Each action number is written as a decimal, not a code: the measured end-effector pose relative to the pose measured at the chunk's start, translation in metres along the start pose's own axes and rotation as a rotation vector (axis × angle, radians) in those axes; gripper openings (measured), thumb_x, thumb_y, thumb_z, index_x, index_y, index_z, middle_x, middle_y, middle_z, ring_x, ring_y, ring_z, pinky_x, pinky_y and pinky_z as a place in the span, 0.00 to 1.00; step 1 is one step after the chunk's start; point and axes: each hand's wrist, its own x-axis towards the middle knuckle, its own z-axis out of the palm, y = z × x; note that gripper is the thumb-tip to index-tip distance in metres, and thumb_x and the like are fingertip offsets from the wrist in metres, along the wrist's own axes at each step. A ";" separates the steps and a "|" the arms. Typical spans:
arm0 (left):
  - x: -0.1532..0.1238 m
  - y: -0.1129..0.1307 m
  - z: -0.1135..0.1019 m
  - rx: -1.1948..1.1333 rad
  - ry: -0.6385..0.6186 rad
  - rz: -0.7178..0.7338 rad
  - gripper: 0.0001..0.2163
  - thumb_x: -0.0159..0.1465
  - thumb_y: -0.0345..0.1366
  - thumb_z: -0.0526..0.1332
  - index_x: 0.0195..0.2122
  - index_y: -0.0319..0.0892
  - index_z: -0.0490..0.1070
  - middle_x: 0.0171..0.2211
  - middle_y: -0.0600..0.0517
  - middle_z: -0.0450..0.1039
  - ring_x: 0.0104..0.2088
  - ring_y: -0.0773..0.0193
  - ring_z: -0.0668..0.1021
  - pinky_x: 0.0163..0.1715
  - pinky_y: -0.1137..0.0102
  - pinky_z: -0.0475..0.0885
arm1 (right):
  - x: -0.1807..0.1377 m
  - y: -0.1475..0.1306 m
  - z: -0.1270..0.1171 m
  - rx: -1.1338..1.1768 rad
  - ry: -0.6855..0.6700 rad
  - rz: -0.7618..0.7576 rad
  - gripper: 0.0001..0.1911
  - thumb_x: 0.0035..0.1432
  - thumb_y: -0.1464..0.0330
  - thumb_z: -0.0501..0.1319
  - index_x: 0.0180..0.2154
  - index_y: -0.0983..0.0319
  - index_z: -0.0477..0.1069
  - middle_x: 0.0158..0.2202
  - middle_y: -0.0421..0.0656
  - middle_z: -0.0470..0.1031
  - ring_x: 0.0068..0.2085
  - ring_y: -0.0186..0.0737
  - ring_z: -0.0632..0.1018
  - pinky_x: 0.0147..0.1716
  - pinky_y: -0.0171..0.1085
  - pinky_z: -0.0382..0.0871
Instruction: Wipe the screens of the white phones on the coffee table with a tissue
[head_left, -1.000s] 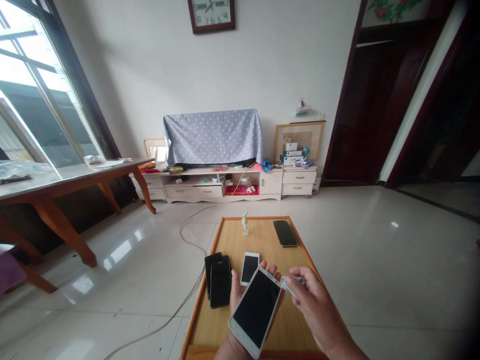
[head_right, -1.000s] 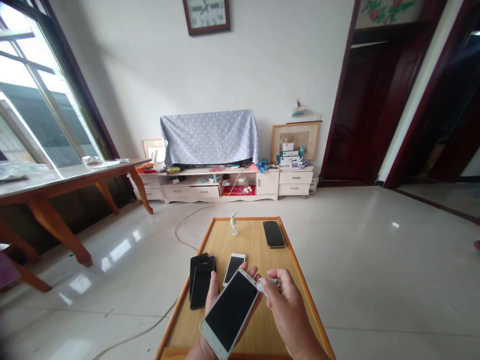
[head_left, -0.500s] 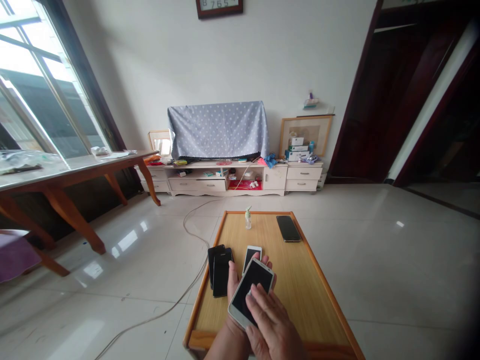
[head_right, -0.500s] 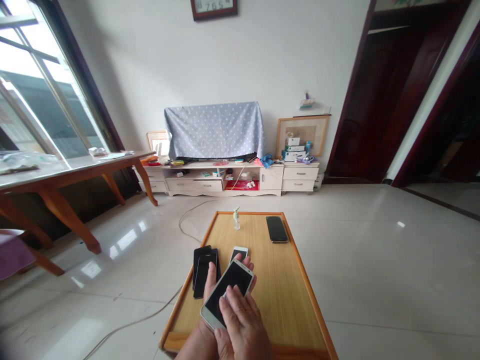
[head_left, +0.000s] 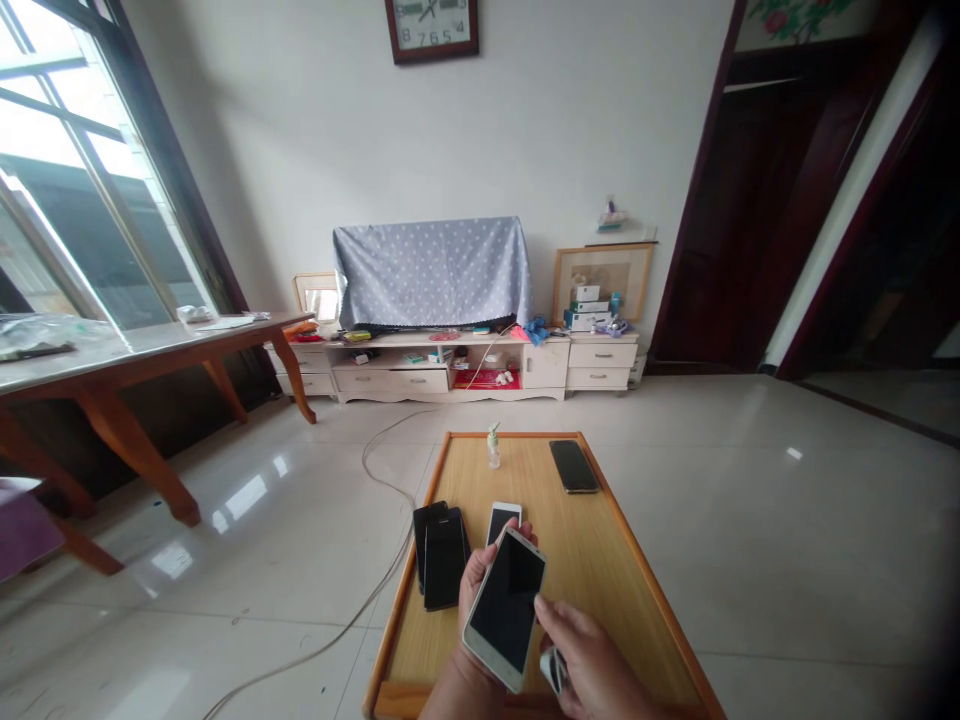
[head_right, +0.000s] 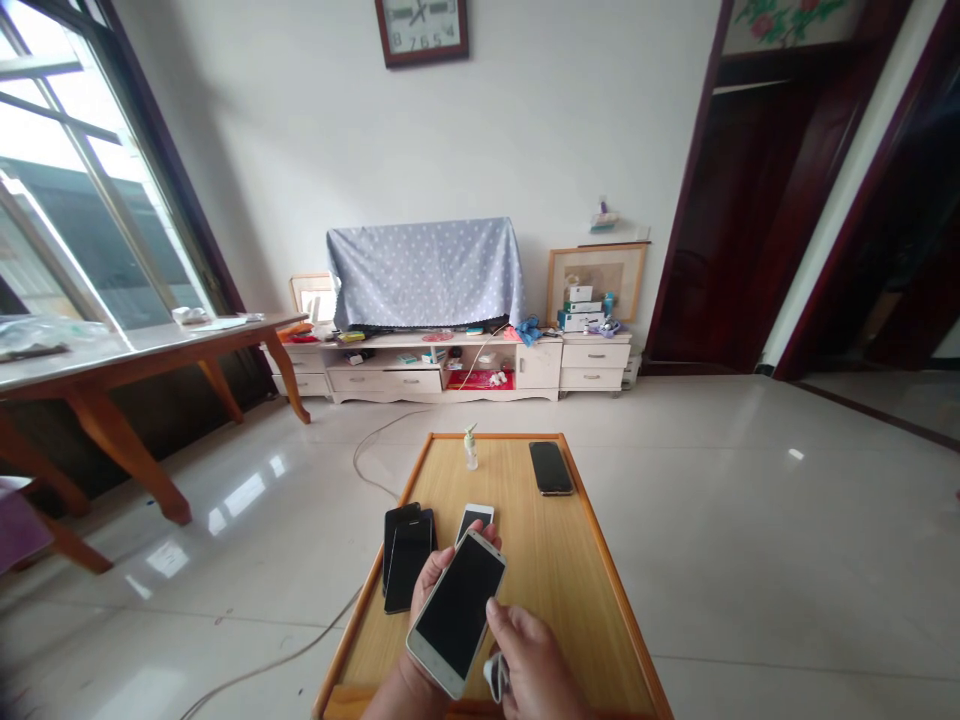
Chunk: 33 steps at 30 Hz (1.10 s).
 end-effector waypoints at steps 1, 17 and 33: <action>-0.001 -0.001 0.001 0.012 0.007 0.009 0.15 0.61 0.42 0.63 0.45 0.38 0.76 0.45 0.46 0.78 0.46 0.58 0.78 0.53 0.67 0.70 | -0.001 -0.001 0.001 0.033 -0.030 0.033 0.26 0.49 0.44 0.66 0.31 0.61 0.70 0.20 0.34 0.61 0.19 0.26 0.60 0.16 0.26 0.46; -0.030 -0.007 -0.030 0.780 0.231 0.064 0.25 0.57 0.44 0.67 0.55 0.45 0.71 0.56 0.47 0.71 0.56 0.52 0.72 0.57 0.62 0.63 | 0.008 0.001 -0.027 0.102 0.060 0.062 0.18 0.48 0.54 0.67 0.31 0.58 0.65 0.27 0.37 0.71 0.27 0.32 0.73 0.24 0.29 0.62; -0.076 -0.041 -0.032 2.027 0.145 0.394 0.43 0.47 0.60 0.68 0.61 0.45 0.63 0.56 0.40 0.69 0.55 0.39 0.68 0.55 0.50 0.57 | 0.026 0.022 -0.049 -0.336 0.231 -0.119 0.14 0.52 0.56 0.62 0.27 0.60 0.67 0.21 0.38 0.70 0.24 0.37 0.73 0.21 0.33 0.63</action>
